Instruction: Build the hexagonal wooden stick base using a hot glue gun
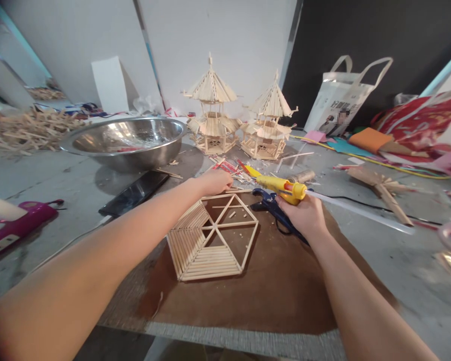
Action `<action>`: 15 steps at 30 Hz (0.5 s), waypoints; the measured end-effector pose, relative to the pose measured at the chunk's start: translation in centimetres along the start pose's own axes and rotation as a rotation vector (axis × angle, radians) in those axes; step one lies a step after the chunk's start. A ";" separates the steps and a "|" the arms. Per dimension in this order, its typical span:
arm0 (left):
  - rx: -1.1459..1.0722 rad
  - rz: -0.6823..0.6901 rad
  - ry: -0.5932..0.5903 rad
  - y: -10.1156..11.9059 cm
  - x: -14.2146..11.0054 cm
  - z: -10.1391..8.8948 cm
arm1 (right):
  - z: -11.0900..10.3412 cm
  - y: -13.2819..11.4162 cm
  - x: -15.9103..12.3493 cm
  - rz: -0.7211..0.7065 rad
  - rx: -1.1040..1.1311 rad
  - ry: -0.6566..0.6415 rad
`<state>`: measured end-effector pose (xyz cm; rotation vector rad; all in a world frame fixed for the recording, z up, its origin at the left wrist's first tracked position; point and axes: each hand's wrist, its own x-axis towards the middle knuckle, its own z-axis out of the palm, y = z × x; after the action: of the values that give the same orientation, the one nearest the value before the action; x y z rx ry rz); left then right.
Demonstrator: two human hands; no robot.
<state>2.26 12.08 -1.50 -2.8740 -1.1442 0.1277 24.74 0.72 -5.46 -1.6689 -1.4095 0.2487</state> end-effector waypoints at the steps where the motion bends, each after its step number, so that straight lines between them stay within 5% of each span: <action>1: 0.007 0.003 0.004 0.0 -0.2 0.0 | 0.0 -0.1 0.0 0.010 0.007 -0.003; 15: 0.007 -0.102 -0.012 0.8 0.2 -0.6 | -1.2 -1.5 -0.1 0.108 -0.041 0.073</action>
<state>2.97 11.66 -1.00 -2.8054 -1.2863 0.1443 24.44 -0.04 -3.73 -1.7729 -1.2802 0.2186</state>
